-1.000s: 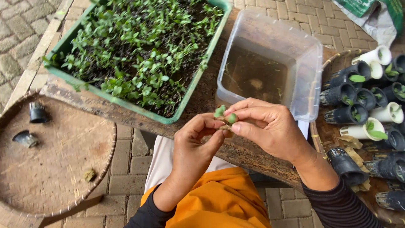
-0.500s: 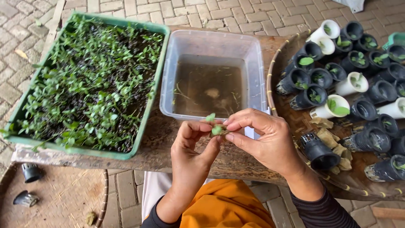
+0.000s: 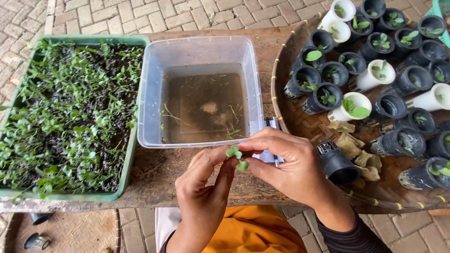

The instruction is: Removing small seedlings from a tray and preparing them for transplant into individual pots.

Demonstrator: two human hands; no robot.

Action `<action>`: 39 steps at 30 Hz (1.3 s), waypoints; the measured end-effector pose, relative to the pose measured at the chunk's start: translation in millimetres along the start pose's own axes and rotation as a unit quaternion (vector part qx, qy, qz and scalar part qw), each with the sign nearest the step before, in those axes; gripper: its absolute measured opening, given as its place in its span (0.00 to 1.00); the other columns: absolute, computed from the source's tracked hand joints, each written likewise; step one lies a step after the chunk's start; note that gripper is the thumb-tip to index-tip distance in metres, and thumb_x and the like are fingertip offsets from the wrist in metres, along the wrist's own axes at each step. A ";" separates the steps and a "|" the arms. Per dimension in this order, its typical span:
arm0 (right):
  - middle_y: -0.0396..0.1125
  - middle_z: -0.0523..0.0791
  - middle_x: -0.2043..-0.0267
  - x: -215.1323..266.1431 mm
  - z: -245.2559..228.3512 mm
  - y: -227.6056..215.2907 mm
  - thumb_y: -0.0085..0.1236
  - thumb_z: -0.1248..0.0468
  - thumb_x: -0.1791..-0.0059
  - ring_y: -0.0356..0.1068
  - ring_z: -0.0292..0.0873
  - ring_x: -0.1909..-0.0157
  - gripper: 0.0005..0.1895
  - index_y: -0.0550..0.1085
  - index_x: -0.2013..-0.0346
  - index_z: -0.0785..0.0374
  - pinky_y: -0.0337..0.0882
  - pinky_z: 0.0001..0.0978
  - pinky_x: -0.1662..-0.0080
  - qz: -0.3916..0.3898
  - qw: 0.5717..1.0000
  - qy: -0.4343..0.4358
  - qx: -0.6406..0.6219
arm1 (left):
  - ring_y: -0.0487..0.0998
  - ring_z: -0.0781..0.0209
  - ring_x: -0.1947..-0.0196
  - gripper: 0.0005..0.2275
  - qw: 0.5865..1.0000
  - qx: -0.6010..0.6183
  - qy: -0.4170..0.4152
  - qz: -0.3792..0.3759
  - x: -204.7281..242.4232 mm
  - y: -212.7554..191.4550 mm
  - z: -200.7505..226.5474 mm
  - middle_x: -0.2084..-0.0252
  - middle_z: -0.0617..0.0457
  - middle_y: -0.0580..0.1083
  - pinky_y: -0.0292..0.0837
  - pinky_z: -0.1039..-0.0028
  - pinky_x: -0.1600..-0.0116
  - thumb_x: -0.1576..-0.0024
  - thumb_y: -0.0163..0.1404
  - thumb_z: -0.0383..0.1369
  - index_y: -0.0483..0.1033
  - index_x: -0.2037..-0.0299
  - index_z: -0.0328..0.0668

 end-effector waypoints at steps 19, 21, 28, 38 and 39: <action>0.74 0.40 0.61 32.0 30.4 -56.1 0.65 0.65 0.47 0.73 0.31 0.59 0.03 0.80 0.59 0.58 0.79 0.24 0.56 -0.026 0.994 0.025 -0.099 | 0.79 0.54 0.42 0.25 0.970 0.191 -0.020 -0.147 -9.8 52.3 5.8 0.43 0.41 0.75 0.76 0.68 0.36 0.46 0.58 0.18 0.62 0.40 0.33; 0.75 0.41 0.58 38.0 11.0 -94.0 0.65 0.68 0.49 0.75 0.33 0.56 0.06 0.79 0.57 0.61 0.79 0.25 0.53 0.018 0.997 0.046 -0.063 | 0.78 0.52 0.40 0.24 0.971 0.155 0.009 -0.184 -5.8 70.8 10.0 0.42 0.42 0.74 0.76 0.67 0.35 0.45 0.57 0.18 0.63 0.39 0.34; 0.75 0.46 0.56 89.8 17.3 -183.4 0.66 0.75 0.51 0.76 0.35 0.57 0.12 0.78 0.53 0.68 0.79 0.27 0.53 0.192 0.965 0.163 0.072 | 0.68 0.37 0.33 0.33 0.900 -0.080 0.267 -0.334 -7.6 163.0 21.1 0.36 0.40 0.70 0.60 0.48 0.31 0.58 0.55 0.18 0.67 0.36 0.40; 0.77 0.45 0.59 111.5 32.6 -166.6 0.66 0.74 0.52 0.78 0.35 0.62 0.10 0.79 0.57 0.66 0.79 0.25 0.59 0.200 0.970 0.140 -0.007 | 0.78 0.48 0.41 0.36 0.912 0.065 0.079 -0.397 -24.2 183.7 -10.0 0.42 0.45 0.77 0.72 0.64 0.35 0.54 0.67 0.33 0.65 0.34 0.42; 0.77 0.43 0.60 110.9 34.5 -161.2 0.67 0.73 0.53 0.77 0.34 0.61 0.09 0.79 0.58 0.64 0.78 0.25 0.59 0.189 0.974 0.111 0.060 | 0.80 0.49 0.42 0.37 0.918 0.078 0.051 -0.384 -25.7 182.0 -11.5 0.43 0.44 0.78 0.74 0.65 0.37 0.53 0.67 0.35 0.63 0.34 0.39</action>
Point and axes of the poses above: each hand's wrist, its own x-axis away from the middle knuckle, its own y-axis out of the palm, z = x × y, the point moved 3 cm from there along -x, towards the middle knuckle
